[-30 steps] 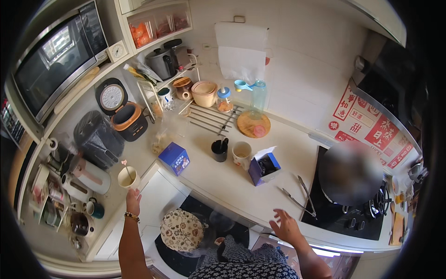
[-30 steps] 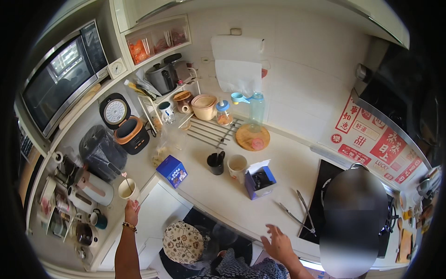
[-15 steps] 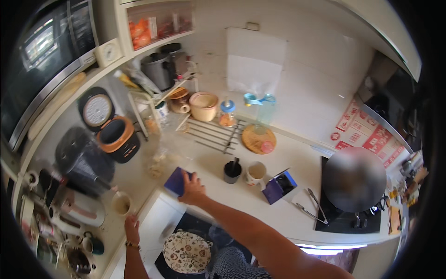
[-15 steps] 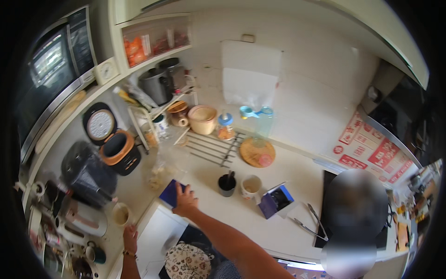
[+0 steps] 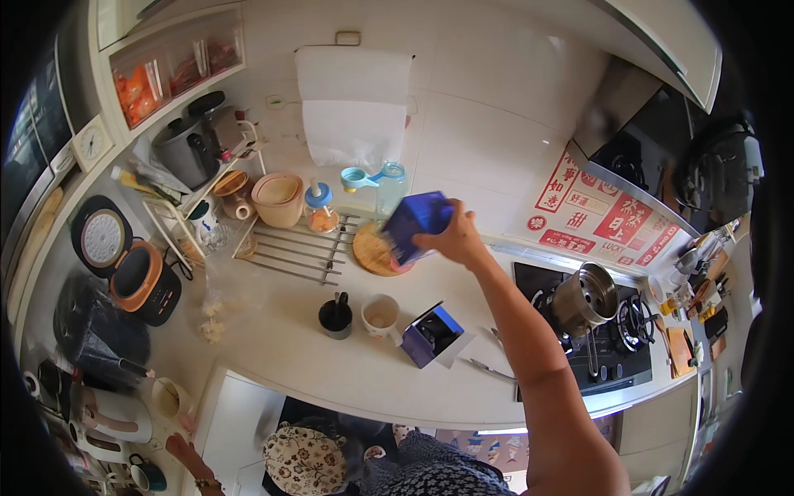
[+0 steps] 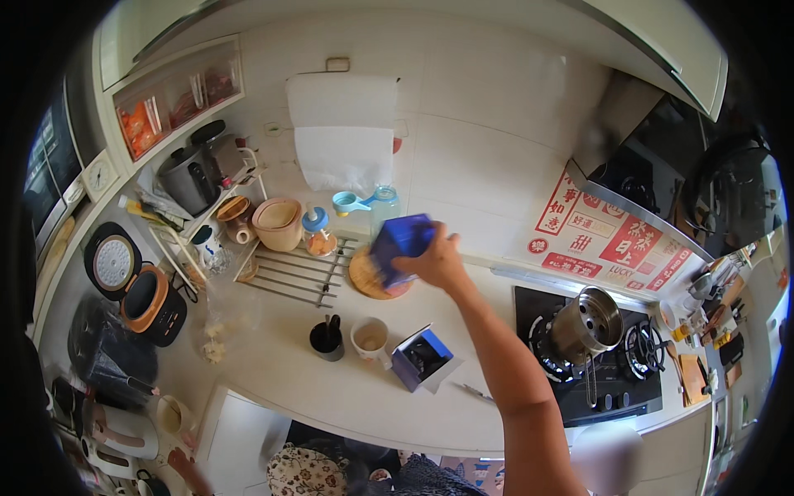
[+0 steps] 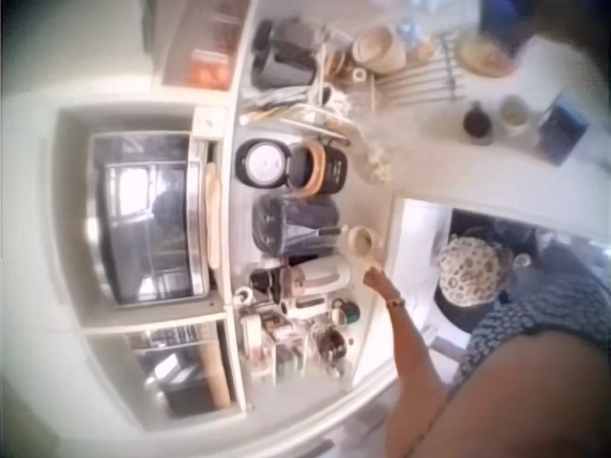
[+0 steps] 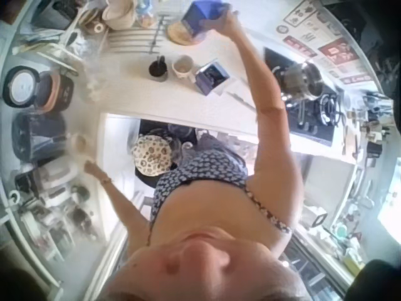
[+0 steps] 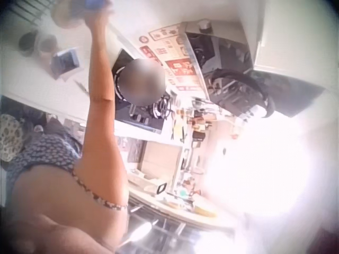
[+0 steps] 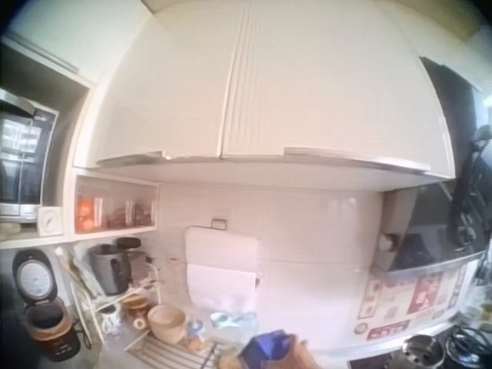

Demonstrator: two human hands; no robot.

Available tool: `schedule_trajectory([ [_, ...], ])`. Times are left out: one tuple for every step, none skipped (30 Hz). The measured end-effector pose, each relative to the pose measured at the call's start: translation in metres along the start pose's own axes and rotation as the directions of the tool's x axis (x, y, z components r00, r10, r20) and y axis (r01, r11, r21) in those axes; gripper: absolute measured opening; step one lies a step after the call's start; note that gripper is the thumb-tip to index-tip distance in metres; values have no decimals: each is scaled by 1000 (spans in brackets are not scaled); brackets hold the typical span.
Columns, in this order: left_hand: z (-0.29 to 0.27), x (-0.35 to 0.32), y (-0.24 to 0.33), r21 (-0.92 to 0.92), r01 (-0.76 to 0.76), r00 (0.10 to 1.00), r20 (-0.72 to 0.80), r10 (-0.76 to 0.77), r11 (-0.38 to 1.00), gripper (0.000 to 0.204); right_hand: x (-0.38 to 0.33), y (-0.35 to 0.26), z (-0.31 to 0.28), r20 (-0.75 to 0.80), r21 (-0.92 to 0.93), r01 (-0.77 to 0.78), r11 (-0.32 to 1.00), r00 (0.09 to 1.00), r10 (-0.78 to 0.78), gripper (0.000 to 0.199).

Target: The person organizes household items by handling plastic bags, a red bag, and a yellow bag. They place items into a trash bin and arrange bags on a dining table. The person also picks up a mug and a spoon in the kitchen.

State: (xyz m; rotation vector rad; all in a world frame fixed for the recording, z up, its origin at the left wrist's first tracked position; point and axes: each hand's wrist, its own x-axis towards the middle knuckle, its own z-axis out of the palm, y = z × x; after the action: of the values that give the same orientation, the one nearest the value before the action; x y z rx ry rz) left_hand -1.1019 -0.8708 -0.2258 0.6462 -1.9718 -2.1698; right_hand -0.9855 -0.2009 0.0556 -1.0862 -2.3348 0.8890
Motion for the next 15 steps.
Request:
schedule_trajectory([
  [3,-6,-2,-15,-19,999,-49,18,1000,28,21,31,-3,-75,-64,-45,997,996,40,97],
  [3,-13,-3,-23,-42,995,-96,39,999,28,42,57,-2,-60,-100,-158,982,986,153,104],
  [3,-22,-6,-27,-55,991,-127,52,998,29,58,83,5,-121,-98,-229,968,969,217,105],
  [4,-31,-10,-38,-74,985,-161,67,997,29,70,106,14,-179,-87,-298,951,943,279,105],
  [3,-37,-19,-55,-78,982,-179,66,995,29,77,122,23,-232,-74,-367,927,911,341,105],
  [5,-42,-30,-77,-68,983,-178,54,995,29,86,135,32,-280,-52,-390,919,889,362,103],
  [0,-53,-35,-88,-63,981,-187,45,994,30,94,141,53,-296,-18,-404,915,876,381,100],
  [-12,-56,-42,-85,-9,983,-184,-6,996,32,96,140,69,-311,8,-425,905,860,406,98],
  [-23,-58,-48,-84,38,982,-180,-52,996,34,100,135,84,-288,50,-414,909,866,410,99],
  [5,-75,-40,69,1,995,-103,6,998,35,100,138,83,-304,70,-432,899,849,432,99],
  [53,-113,-14,215,-46,998,-22,52,976,36,102,141,83,-317,86,-446,891,836,449,100],
  [82,-124,-3,249,-101,995,24,98,963,30,107,149,84,-335,42,-465,884,827,451,100],
  [92,-143,15,279,-169,986,33,166,945,24,115,148,93,-307,50,-433,900,851,427,101],
  [95,-145,19,293,-202,979,65,191,934,24,122,151,97,-294,57,-406,912,866,404,103],
  [100,-146,21,304,-233,972,99,212,924,23,125,154,99,-285,62,-384,921,878,385,104],
])
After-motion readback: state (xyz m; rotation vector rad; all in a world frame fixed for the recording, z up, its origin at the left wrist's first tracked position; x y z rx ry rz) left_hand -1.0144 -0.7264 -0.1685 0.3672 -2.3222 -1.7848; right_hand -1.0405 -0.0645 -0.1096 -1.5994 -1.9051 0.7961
